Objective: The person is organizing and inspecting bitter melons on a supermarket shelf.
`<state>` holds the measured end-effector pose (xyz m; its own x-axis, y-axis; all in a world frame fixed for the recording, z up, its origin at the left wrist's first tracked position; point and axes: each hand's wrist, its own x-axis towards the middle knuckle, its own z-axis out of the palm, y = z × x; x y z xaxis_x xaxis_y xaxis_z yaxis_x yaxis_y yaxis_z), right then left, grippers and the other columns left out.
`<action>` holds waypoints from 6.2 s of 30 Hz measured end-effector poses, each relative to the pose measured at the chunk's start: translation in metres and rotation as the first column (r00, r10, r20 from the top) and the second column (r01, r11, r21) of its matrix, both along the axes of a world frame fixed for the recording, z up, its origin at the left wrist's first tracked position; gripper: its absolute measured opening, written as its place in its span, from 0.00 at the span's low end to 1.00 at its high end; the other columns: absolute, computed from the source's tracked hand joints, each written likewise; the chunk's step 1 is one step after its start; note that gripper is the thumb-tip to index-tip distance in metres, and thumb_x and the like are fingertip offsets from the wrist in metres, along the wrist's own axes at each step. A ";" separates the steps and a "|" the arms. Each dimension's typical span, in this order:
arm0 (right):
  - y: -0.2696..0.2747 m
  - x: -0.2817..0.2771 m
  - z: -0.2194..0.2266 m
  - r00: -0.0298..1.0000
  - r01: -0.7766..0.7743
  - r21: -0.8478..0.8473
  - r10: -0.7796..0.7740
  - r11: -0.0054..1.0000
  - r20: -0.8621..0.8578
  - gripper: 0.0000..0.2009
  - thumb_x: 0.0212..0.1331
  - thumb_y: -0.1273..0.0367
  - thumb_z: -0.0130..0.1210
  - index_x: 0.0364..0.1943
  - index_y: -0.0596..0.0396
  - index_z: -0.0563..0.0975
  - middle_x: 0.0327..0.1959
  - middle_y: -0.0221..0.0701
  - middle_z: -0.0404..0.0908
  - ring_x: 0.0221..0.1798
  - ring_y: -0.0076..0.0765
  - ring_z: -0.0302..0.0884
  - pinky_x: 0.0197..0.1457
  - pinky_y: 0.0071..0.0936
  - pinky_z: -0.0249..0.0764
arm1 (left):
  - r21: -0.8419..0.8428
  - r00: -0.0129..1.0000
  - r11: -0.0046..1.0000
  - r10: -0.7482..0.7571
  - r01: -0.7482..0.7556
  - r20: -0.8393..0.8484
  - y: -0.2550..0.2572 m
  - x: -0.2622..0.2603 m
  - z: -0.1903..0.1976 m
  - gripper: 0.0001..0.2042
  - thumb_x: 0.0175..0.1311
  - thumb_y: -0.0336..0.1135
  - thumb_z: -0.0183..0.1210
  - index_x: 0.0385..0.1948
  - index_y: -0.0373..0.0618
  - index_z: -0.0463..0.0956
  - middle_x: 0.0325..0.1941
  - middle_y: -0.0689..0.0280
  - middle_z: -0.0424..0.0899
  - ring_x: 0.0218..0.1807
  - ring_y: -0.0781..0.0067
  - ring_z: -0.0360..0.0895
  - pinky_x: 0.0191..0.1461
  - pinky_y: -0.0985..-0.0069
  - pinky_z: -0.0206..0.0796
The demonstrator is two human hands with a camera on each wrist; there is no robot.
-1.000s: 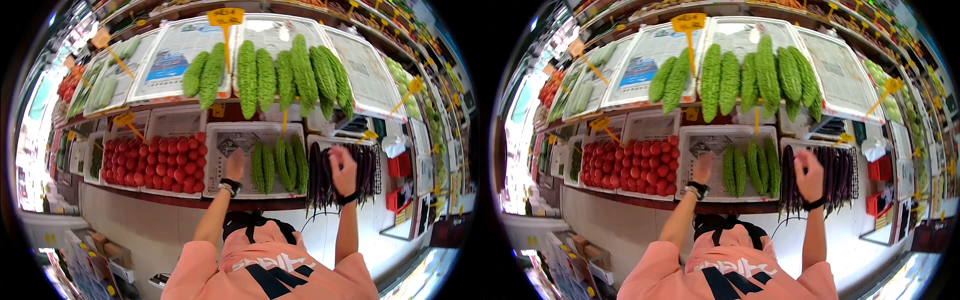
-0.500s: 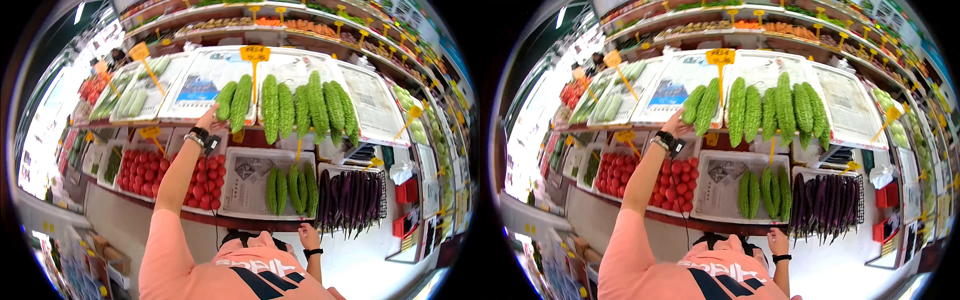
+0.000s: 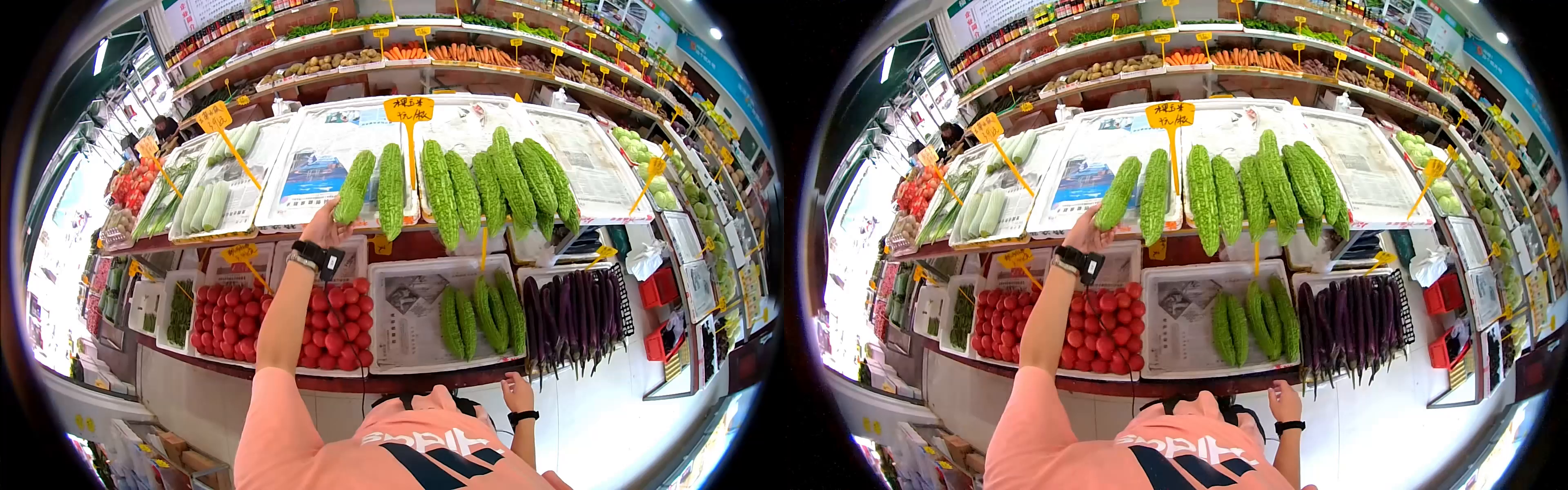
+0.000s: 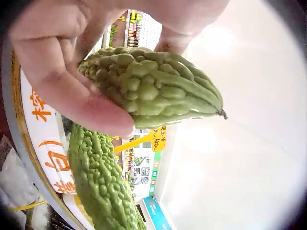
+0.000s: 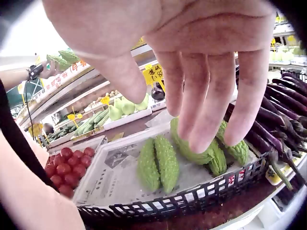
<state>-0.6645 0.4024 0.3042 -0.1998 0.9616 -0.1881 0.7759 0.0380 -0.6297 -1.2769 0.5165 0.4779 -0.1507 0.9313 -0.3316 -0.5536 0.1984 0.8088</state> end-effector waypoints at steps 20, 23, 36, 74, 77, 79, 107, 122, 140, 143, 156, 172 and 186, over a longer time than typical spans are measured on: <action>0.039 -0.033 -0.008 0.935 -0.353 -0.102 0.353 0.930 -0.025 0.13 0.57 0.65 0.57 0.43 0.58 0.76 0.33 0.39 0.83 0.34 0.43 0.82 0.39 0.36 0.77 | 0.213 0.977 0.953 -0.211 0.215 -0.042 -0.208 0.194 -0.076 0.49 0.46 0.31 0.72 0.70 0.45 0.46 0.64 0.62 0.64 0.64 0.67 0.64 0.66 0.67 0.58; 0.039 -0.012 -0.025 0.931 -0.365 -0.102 0.364 0.926 -0.020 0.13 0.57 0.65 0.57 0.43 0.57 0.76 0.33 0.38 0.83 0.34 0.43 0.82 0.38 0.37 0.76 | 0.111 0.968 0.975 -0.170 0.193 -0.183 -0.219 0.203 -0.093 0.51 0.47 0.25 0.71 0.71 0.47 0.42 0.67 0.64 0.59 0.66 0.69 0.62 0.65 0.67 0.60; 0.045 0.087 -0.058 0.978 -0.204 -0.231 0.208 0.951 -0.008 0.13 0.58 0.64 0.56 0.44 0.54 0.76 0.33 0.38 0.83 0.34 0.46 0.81 0.39 0.39 0.75 | -0.545 0.969 0.837 -0.180 0.060 -0.170 -0.107 0.260 -0.298 0.44 0.49 0.28 0.71 0.67 0.53 0.51 0.52 0.62 0.77 0.54 0.61 0.76 0.48 0.63 0.76; 0.059 0.092 -0.076 0.940 -0.337 -0.298 0.336 0.893 -0.057 0.13 0.59 0.66 0.56 0.45 0.57 0.76 0.31 0.40 0.83 0.33 0.42 0.81 0.39 0.33 0.76 | 0.022 0.951 0.958 0.285 -0.284 -0.117 0.002 0.126 -0.065 0.31 0.72 0.60 0.34 0.57 0.40 0.70 0.54 0.59 0.79 0.49 0.69 0.77 0.46 0.74 0.69; 0.057 0.088 -0.078 0.934 -0.351 -0.289 0.355 0.891 -0.039 0.13 0.59 0.66 0.56 0.45 0.57 0.76 0.32 0.40 0.83 0.33 0.42 0.81 0.39 0.34 0.76 | -0.030 0.988 0.995 0.101 -0.098 0.115 0.014 0.124 -0.019 0.32 0.71 0.60 0.33 0.58 0.42 0.69 0.57 0.62 0.78 0.50 0.70 0.76 0.52 0.73 0.67; 0.053 0.090 -0.085 0.939 -0.342 -0.284 0.337 0.896 -0.067 0.13 0.58 0.65 0.56 0.45 0.55 0.76 0.33 0.40 0.83 0.33 0.45 0.81 0.38 0.37 0.76 | -0.023 0.978 0.990 0.139 -0.137 0.154 0.030 0.121 -0.023 0.29 0.70 0.59 0.37 0.54 0.42 0.72 0.50 0.62 0.81 0.45 0.70 0.78 0.45 0.74 0.69; 0.078 0.081 -0.106 0.857 -0.487 -0.298 0.515 0.821 0.017 0.14 0.55 0.63 0.57 0.41 0.57 0.76 0.35 0.44 0.82 0.39 0.52 0.79 0.43 0.44 0.74 | 0.114 0.960 0.976 0.207 -0.188 -0.190 -0.177 0.232 -0.049 0.22 0.67 0.47 0.51 0.52 0.36 0.67 0.37 0.63 0.77 0.34 0.76 0.74 0.40 0.79 0.67; 0.095 0.031 -0.096 0.716 -0.664 -0.273 0.697 0.696 0.038 0.14 0.57 0.62 0.55 0.43 0.55 0.75 0.37 0.40 0.83 0.42 0.51 0.79 0.45 0.44 0.74 | -0.268 0.955 0.942 0.130 -0.203 -0.267 -0.228 0.292 -0.222 0.19 0.67 0.45 0.55 0.50 0.41 0.69 0.36 0.66 0.79 0.34 0.78 0.74 0.36 0.80 0.66; 0.049 0.151 -0.071 0.895 -0.305 -0.427 0.410 0.851 0.179 0.15 0.57 0.64 0.55 0.44 0.58 0.77 0.35 0.42 0.84 0.37 0.48 0.82 0.43 0.38 0.76 | -0.741 0.839 0.606 -0.214 -0.288 -0.501 -0.110 0.290 -0.356 0.48 0.57 0.64 0.55 0.71 0.41 0.45 0.74 0.49 0.51 0.73 0.47 0.52 0.72 0.57 0.51; 0.058 0.130 -0.058 0.880 -0.336 -0.415 0.438 0.846 0.180 0.15 0.57 0.65 0.55 0.45 0.59 0.77 0.35 0.42 0.84 0.36 0.45 0.82 0.42 0.36 0.77 | -0.669 0.777 0.669 -0.215 -0.324 -0.591 -0.112 0.289 -0.365 0.48 0.56 0.67 0.54 0.71 0.42 0.47 0.73 0.48 0.52 0.72 0.46 0.54 0.71 0.56 0.54; 0.066 0.126 -0.061 0.826 -0.411 -0.430 0.528 0.804 0.196 0.15 0.57 0.64 0.53 0.46 0.57 0.76 0.35 0.42 0.84 0.35 0.47 0.82 0.42 0.38 0.77 | -0.501 0.639 0.793 -0.192 -0.346 -0.745 -0.117 0.267 -0.391 0.39 0.55 0.39 0.65 0.67 0.40 0.54 0.67 0.50 0.65 0.67 0.53 0.64 0.68 0.62 0.58; 0.101 0.110 -0.051 0.831 -0.507 -0.273 0.547 0.818 0.098 0.14 0.59 0.64 0.55 0.46 0.57 0.77 0.36 0.41 0.83 0.37 0.46 0.81 0.42 0.35 0.76 | -0.430 0.662 0.880 -0.202 -0.201 -0.722 -0.113 0.293 -0.413 0.34 0.58 0.35 0.62 0.66 0.43 0.57 0.63 0.50 0.69 0.64 0.51 0.67 0.64 0.61 0.64; 0.274 0.008 0.233 0.935 -0.121 0.540 0.278 0.833 -0.219 0.12 0.62 0.73 0.53 0.50 0.58 0.74 0.37 0.33 0.83 0.37 0.28 0.80 0.42 0.24 0.75 | -0.496 0.490 0.824 -0.325 -0.274 -0.809 -0.156 0.328 -0.368 0.28 0.60 0.40 0.59 0.62 0.41 0.64 0.60 0.42 0.68 0.62 0.43 0.67 0.64 0.57 0.62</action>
